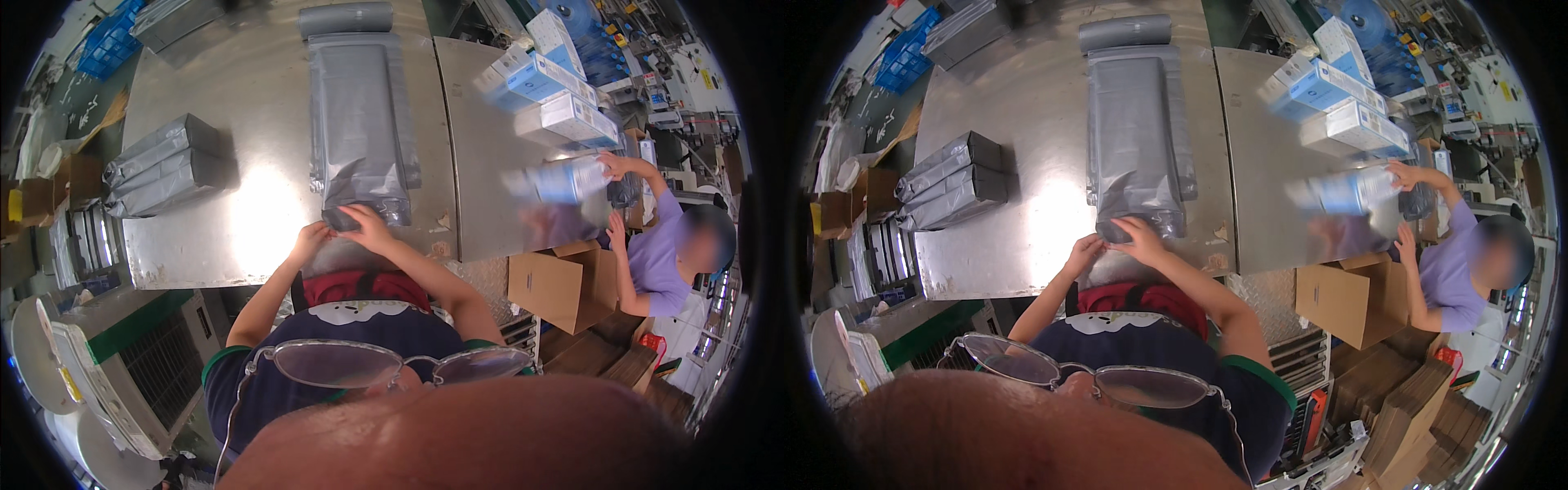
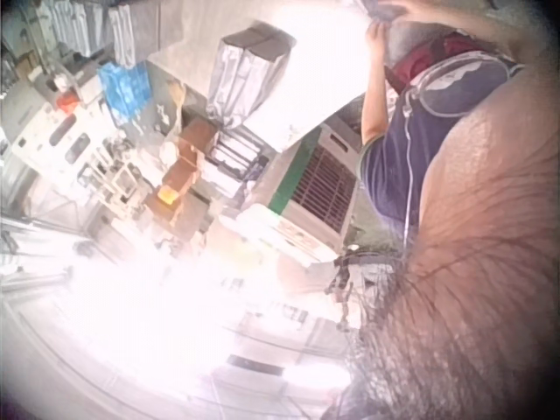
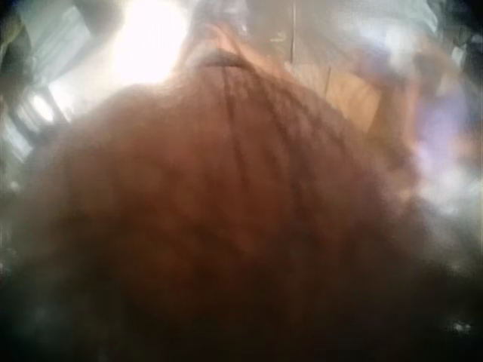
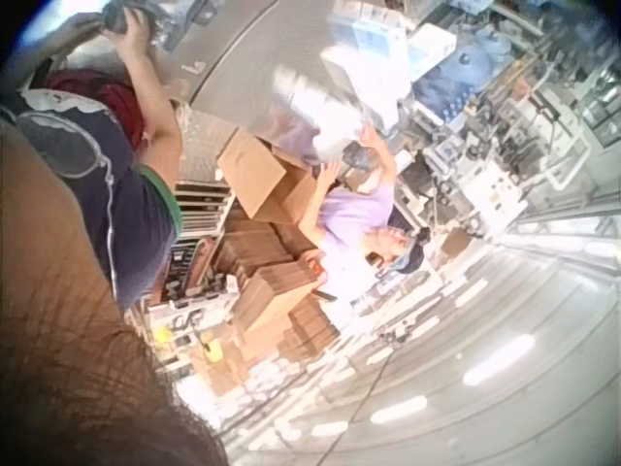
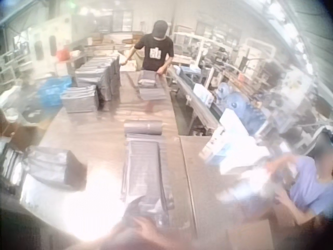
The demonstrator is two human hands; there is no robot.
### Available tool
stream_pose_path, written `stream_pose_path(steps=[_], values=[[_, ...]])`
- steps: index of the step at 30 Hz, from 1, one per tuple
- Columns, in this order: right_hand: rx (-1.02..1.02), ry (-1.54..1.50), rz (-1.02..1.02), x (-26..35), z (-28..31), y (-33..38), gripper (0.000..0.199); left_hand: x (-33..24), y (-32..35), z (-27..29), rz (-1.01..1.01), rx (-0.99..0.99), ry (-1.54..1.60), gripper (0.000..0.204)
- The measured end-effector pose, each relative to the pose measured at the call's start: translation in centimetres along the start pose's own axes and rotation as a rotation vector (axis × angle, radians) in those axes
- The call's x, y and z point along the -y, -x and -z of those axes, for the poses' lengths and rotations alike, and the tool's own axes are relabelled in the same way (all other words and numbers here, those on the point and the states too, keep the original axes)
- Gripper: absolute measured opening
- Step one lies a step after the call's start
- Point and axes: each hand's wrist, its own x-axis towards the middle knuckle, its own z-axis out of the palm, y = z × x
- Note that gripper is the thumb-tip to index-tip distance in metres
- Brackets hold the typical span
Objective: The person places items into grey plastic mailing bags on a metal table, folding the top of each bag over and pressing it down to seal it. They repeat this process with multiple items, stacking the finished packages to the side.
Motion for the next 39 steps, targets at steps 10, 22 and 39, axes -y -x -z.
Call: stream_pose_path(steps=[10, 22, 39], values=[[0.226, -0.250, -0.865, -5.1, 8.2, 14.7, 0.012, 0.5, 1.6, 1.2, 0.020, -0.098, -0.542, 0.013], [0.524, 0.430, 0.231, -12.3, 9.2, 0.6, 0.022, -7.0, -5.8, 3.7, -0.978, 0.223, -1.428, 0.014], [0.259, 0.646, -0.456, -13.5, 4.1, -7.0, 0.026, -9.5, -12.5, 0.7, 0.053, -0.666, -0.995, 0.033]])
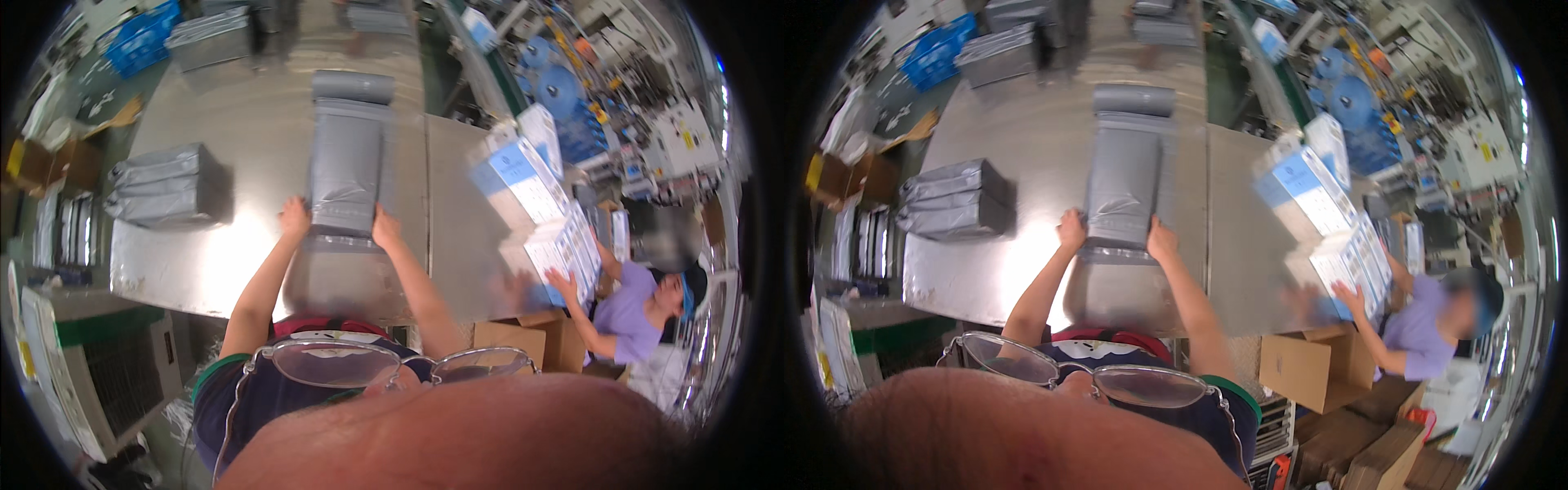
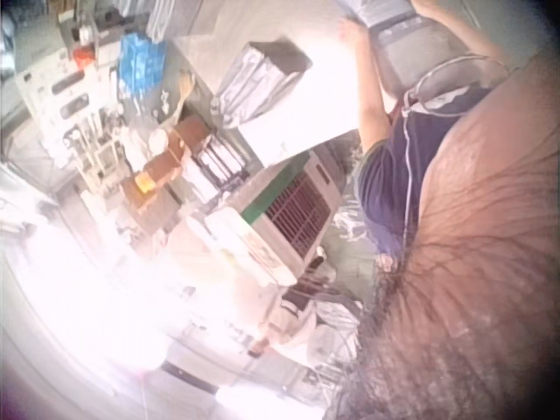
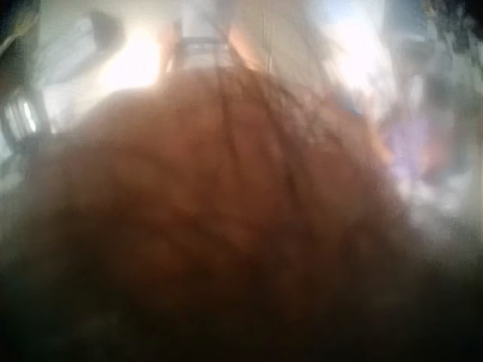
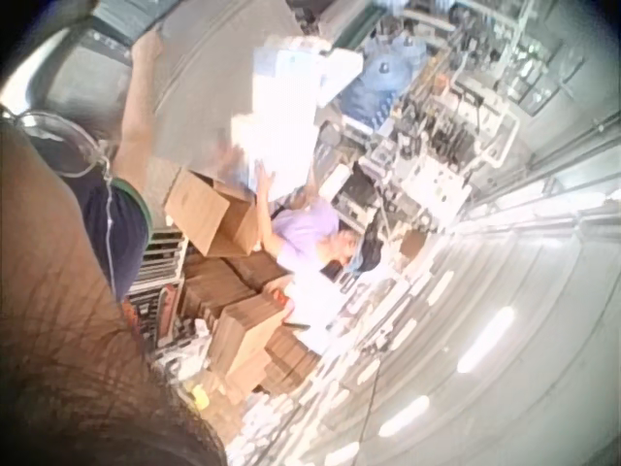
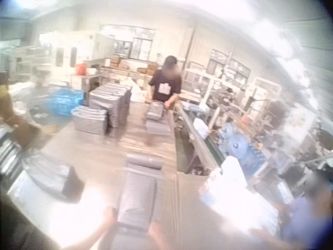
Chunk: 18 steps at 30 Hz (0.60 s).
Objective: The person places items into grey plastic mailing bags on a metal table, folding the top of each bag over and pressing it down to seal it. They repeat this process with multiple items, stacking the finished packages to the side.
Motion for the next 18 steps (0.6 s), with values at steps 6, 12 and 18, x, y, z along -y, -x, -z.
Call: stream_pose_path(steps=[6, 12, 18], values=[[0.177, -0.208, 0.228, 7.4, 2.3, 5.1, 0.062, 6.4, 0.7, 3.0, 0.450, 0.553, 1.277, 0.048], [0.574, -0.572, 0.426, 10.4, -5.7, 10.4, 0.064, 14.4, 7.9, 16.3, 0.102, 0.627, 0.586, 0.096], [0.377, -0.804, 0.524, 15.3, -5.2, 6.0, 0.054, 24.1, 9.9, 23.4, -0.139, 0.145, -0.656, 0.092]])
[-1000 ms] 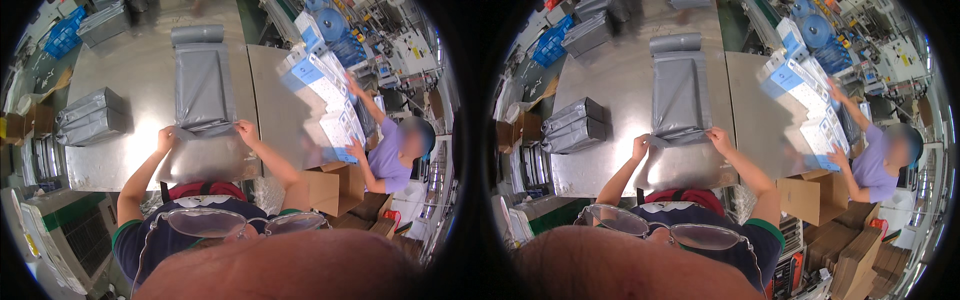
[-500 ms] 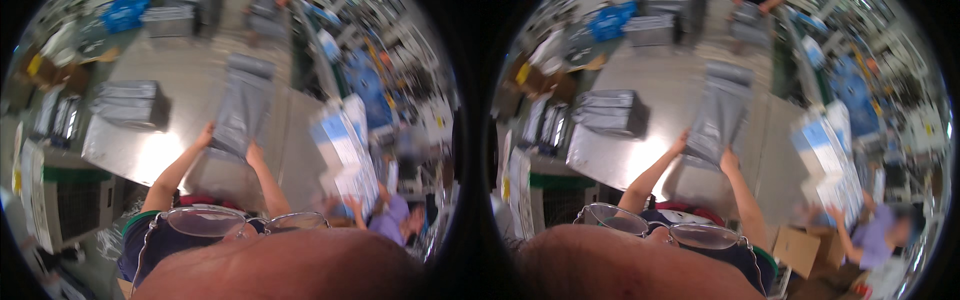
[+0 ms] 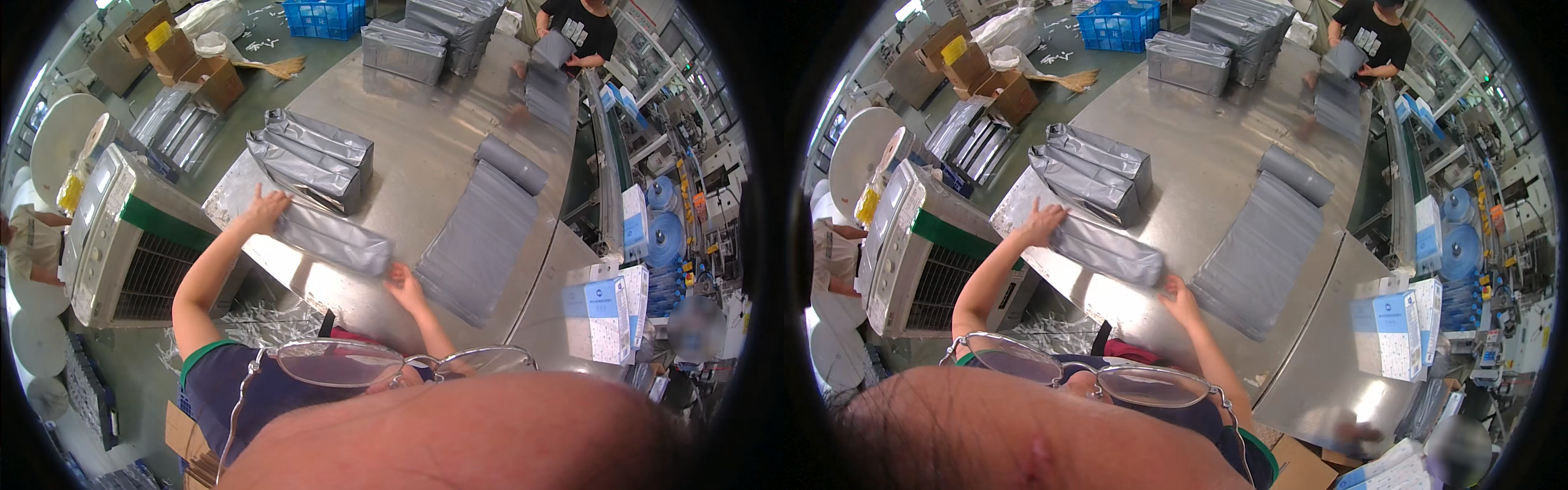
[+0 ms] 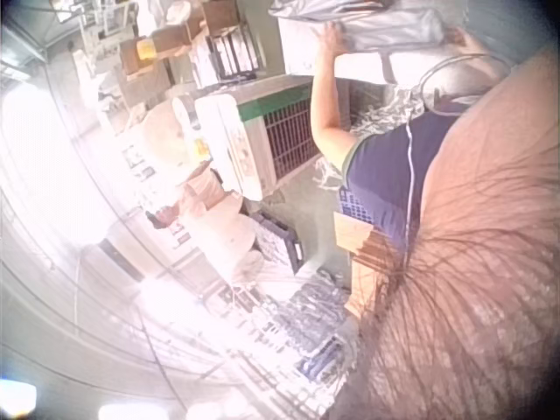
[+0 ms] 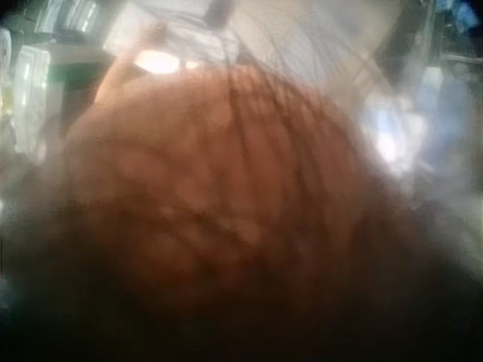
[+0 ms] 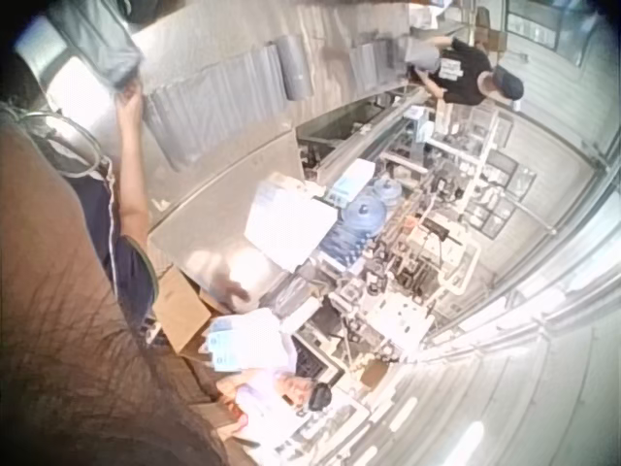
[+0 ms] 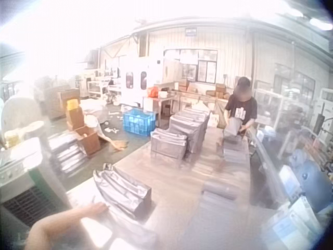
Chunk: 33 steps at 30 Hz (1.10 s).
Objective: The person places items into grey plastic mailing bags on a metal table, folding the top of each bag over and pressing it down to seal it. They repeat this process with multiple items, stacking the finished packages to the side.
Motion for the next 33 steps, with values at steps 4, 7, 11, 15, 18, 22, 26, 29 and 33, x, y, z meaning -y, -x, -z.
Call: stream_pose_path(steps=[4, 7, 11, 15, 18, 22, 26, 29, 33], values=[[0.132, 0.027, -0.023, 3.4, 1.1, -1.1, 0.054, 6.5, -0.6, -0.4, 0.116, -0.016, -0.007, 0.066], [0.069, -0.095, -0.128, 0.7, 2.2, 0.8, 0.051, 12.0, -2.4, -2.1, 0.129, -0.073, -0.281, 0.062], [-0.149, 0.043, -0.255, -2.9, 9.8, 6.0, 0.051, 15.7, -6.7, -4.9, -0.042, -0.276, -0.190, 0.049], [-0.603, 0.373, -0.263, -5.0, 21.5, 10.2, 0.055, 23.3, -3.7, -15.3, 0.504, -0.261, -0.512, 0.044], [-0.925, 0.763, -0.326, -7.4, 32.0, 16.3, 0.059, 8.3, -8.1, -6.3, 0.608, -0.170, -0.406, 0.045], [-0.960, 1.002, -0.619, -8.2, 45.1, 18.4, 0.073, -4.4, -4.9, -2.2, 0.147, -0.640, -0.067, 0.040], [-0.697, 1.115, -0.988, -10.7, 53.8, 14.5, 0.101, -17.0, -5.0, -5.0, -0.217, -0.542, 0.338, 0.040], [-0.474, 1.189, -1.091, -10.5, 53.6, 12.9, 0.106, -23.5, -4.6, -6.2, -0.292, -0.368, 0.532, 0.033], [-0.348, 1.180, -0.815, -11.1, 53.4, 10.2, 0.105, -26.4, -4.1, -7.7, -0.311, -0.405, 0.598, 0.028]])
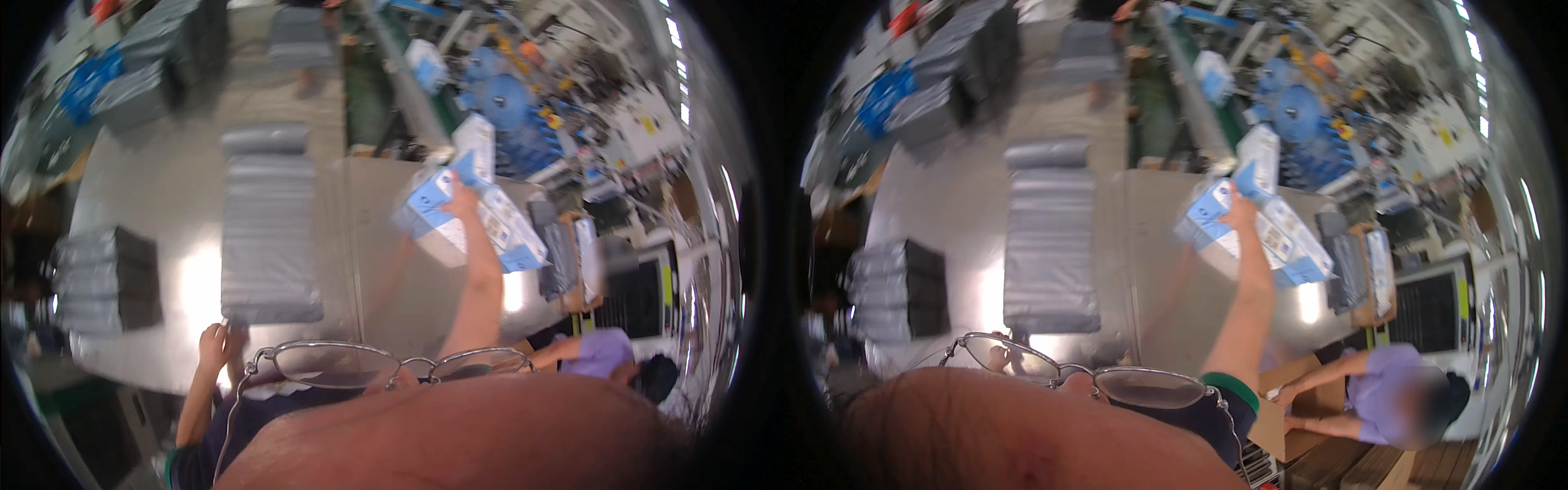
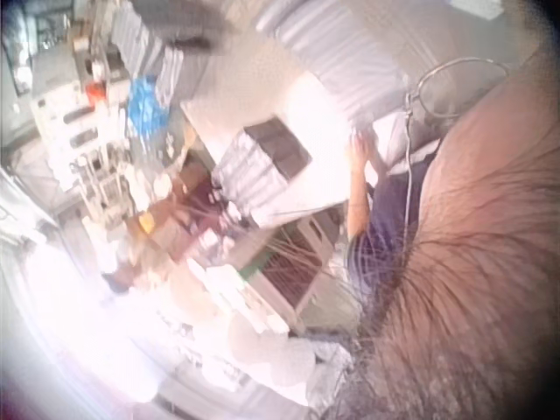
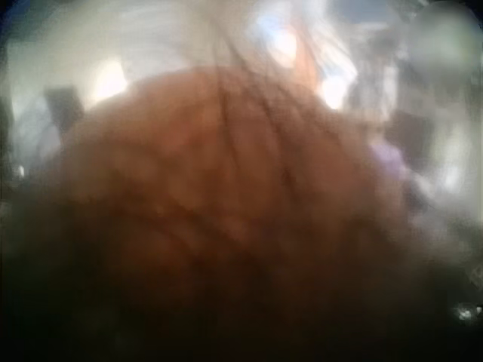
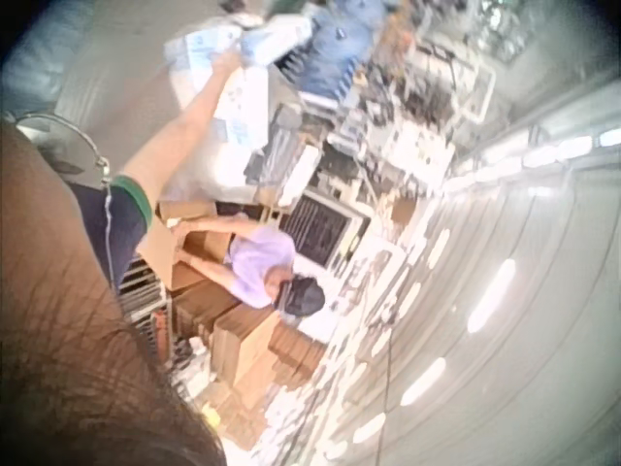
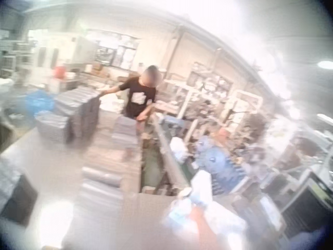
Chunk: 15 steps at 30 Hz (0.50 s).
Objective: The person places items into grey plastic mailing bags on a metal table, folding the top of each bag over and pressing it down to seal it. They repeat this process with multiple items, stacking the finished packages to the side.
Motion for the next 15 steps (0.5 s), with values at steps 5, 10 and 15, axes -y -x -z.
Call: stream_pose_path(steps=[5, 10, 15], values=[[-0.183, -0.511, 0.273, 7.7, 6.6, 9.3, 0.093, 2.3, -4.5, -0.4, 0.182, 0.051, -0.037, 0.008], [0.157, -1.432, 0.223, 16.2, 0.7, 18.1, 0.074, 1.5, -8.0, -0.1, -0.158, 0.089, -0.009, 0.016], [0.351, -1.235, 0.101, 23.3, -10.0, 27.6, 0.060, 0.0, -9.3, -1.4, -0.247, 0.319, -0.251, 0.029]])
